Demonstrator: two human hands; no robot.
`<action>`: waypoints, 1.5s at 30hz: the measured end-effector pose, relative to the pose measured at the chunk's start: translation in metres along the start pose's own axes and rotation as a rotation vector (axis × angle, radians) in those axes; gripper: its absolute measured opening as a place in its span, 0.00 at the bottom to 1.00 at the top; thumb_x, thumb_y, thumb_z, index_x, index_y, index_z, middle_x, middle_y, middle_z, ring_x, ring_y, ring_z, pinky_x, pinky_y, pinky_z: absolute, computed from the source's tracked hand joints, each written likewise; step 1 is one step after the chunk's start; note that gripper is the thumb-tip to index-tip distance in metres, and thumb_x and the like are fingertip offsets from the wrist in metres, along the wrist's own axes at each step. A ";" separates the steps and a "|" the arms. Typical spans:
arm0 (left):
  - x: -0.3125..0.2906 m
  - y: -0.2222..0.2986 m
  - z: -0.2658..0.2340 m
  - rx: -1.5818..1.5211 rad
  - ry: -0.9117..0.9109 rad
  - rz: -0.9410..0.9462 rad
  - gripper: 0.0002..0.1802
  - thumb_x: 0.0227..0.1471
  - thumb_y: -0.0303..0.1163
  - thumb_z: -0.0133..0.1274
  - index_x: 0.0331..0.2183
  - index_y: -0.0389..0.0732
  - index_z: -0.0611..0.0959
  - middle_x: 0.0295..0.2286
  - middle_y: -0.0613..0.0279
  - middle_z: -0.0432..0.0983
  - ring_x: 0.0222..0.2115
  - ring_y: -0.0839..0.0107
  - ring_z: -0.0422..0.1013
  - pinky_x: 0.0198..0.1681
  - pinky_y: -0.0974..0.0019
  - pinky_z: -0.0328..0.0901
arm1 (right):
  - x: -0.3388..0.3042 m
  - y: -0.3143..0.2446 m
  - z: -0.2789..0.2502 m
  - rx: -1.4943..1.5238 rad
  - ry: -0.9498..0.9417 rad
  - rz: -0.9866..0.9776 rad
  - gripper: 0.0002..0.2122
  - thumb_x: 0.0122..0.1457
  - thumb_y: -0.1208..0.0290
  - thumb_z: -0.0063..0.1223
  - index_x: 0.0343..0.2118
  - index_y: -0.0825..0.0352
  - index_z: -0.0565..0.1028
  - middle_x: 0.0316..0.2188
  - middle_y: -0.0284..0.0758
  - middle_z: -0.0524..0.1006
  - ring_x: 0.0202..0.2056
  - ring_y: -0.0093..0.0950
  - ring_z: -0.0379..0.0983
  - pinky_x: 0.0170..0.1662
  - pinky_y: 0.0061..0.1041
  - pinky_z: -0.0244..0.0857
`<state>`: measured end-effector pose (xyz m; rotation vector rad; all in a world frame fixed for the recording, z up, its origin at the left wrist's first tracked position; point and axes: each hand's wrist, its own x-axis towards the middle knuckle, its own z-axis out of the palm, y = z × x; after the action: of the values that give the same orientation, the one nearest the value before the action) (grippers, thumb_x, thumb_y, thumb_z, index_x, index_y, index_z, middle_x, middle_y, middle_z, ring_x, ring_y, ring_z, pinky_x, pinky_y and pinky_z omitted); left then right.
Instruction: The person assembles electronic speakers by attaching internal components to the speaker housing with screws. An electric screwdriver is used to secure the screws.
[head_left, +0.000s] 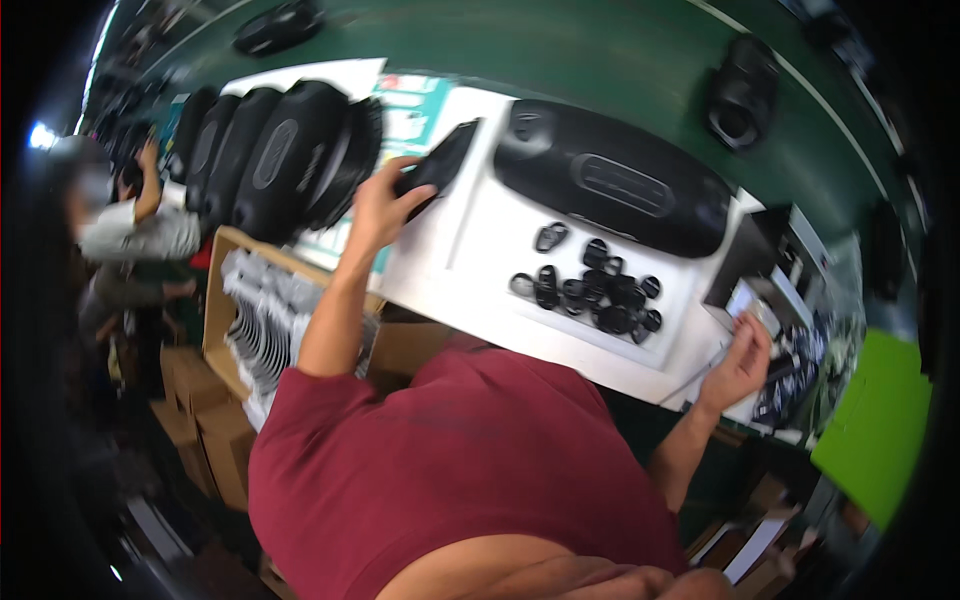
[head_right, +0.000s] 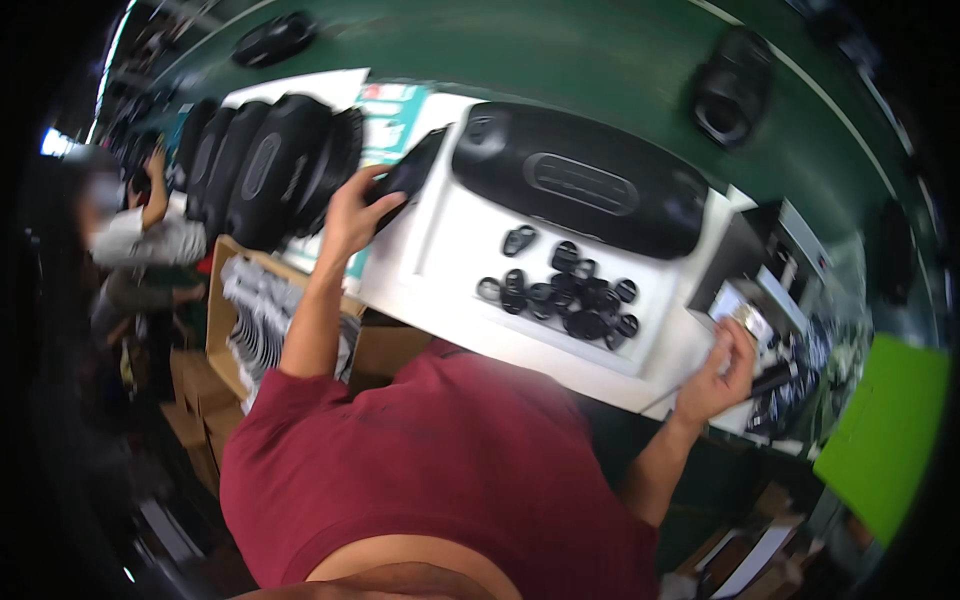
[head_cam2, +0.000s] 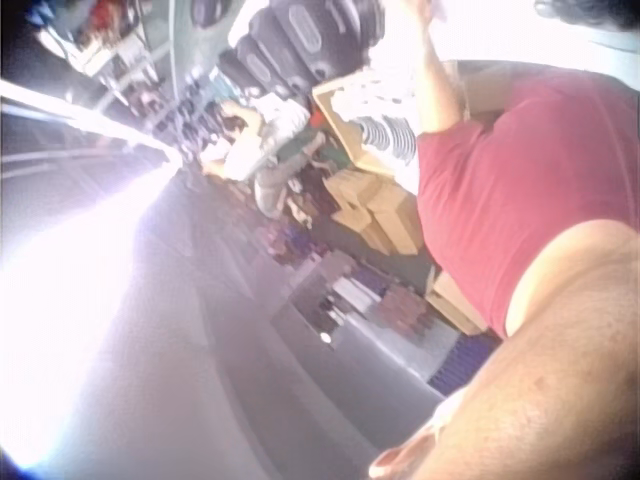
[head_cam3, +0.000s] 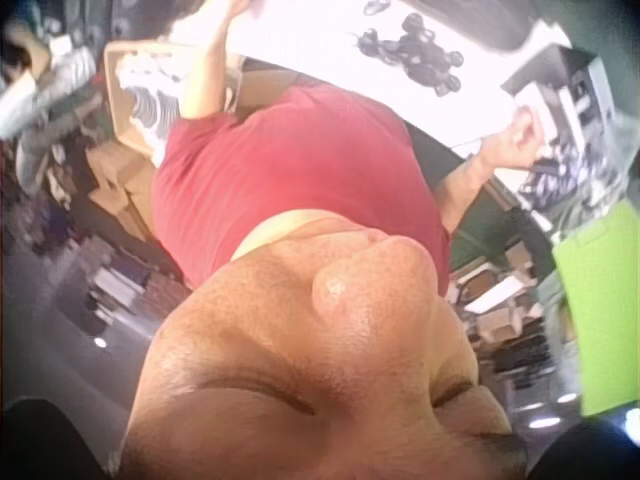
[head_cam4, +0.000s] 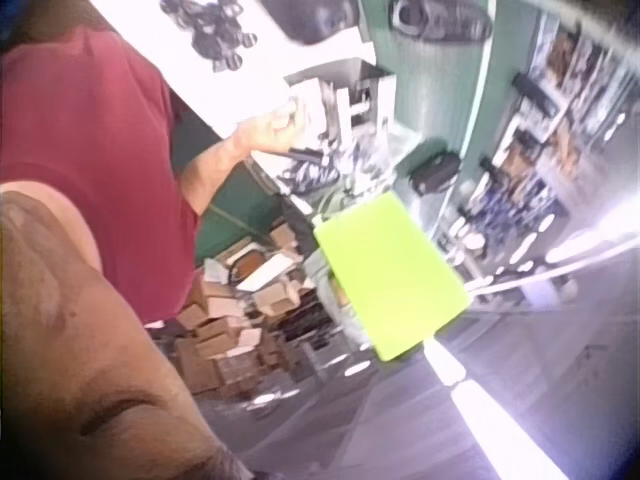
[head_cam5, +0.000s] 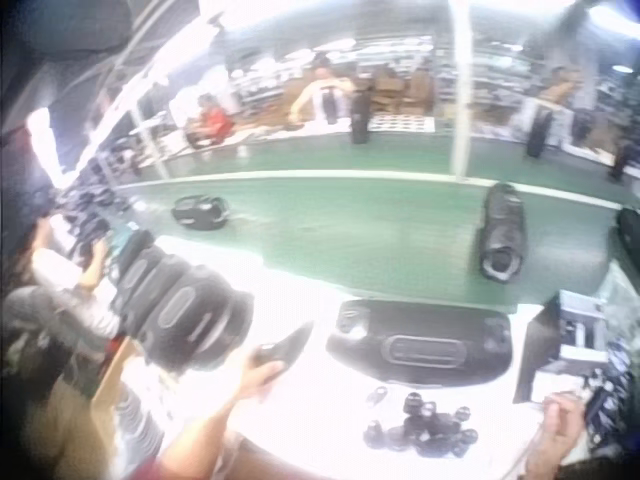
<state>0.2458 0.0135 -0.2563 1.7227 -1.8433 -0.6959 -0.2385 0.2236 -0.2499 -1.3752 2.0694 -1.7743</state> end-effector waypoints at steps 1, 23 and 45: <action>-0.004 0.000 0.000 -0.005 0.036 -0.014 0.32 0.52 0.37 0.70 0.57 0.42 0.82 0.38 0.44 0.85 0.35 0.56 0.80 0.44 0.58 0.73 | 0.000 -0.001 0.004 -0.033 -0.012 -0.019 0.07 0.70 0.82 0.52 0.45 0.75 0.80 0.41 0.40 0.83 0.41 0.29 0.80 0.49 0.27 0.75; 0.044 0.225 0.057 0.314 -0.057 1.089 0.30 0.58 0.43 0.62 0.62 0.54 0.81 0.43 0.57 0.77 0.41 0.56 0.72 0.47 0.54 0.68 | 0.062 -0.037 0.092 -0.416 -0.303 -0.469 0.36 0.63 0.52 0.64 0.70 0.63 0.67 0.71 0.42 0.65 0.70 0.48 0.59 0.70 0.47 0.54; 0.032 0.188 0.080 -0.105 0.216 0.867 0.22 0.59 0.45 0.61 0.51 0.44 0.85 0.45 0.57 0.82 0.48 0.54 0.76 0.57 0.51 0.66 | 0.015 0.103 -0.089 -0.857 0.275 0.240 0.28 0.68 0.55 0.60 0.65 0.67 0.71 0.49 0.46 0.77 0.48 0.45 0.76 0.53 0.44 0.70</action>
<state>0.0522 -0.0058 -0.1865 0.7464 -2.0798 -0.2253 -0.3568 0.2726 -0.2996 -0.9353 3.1886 -1.0371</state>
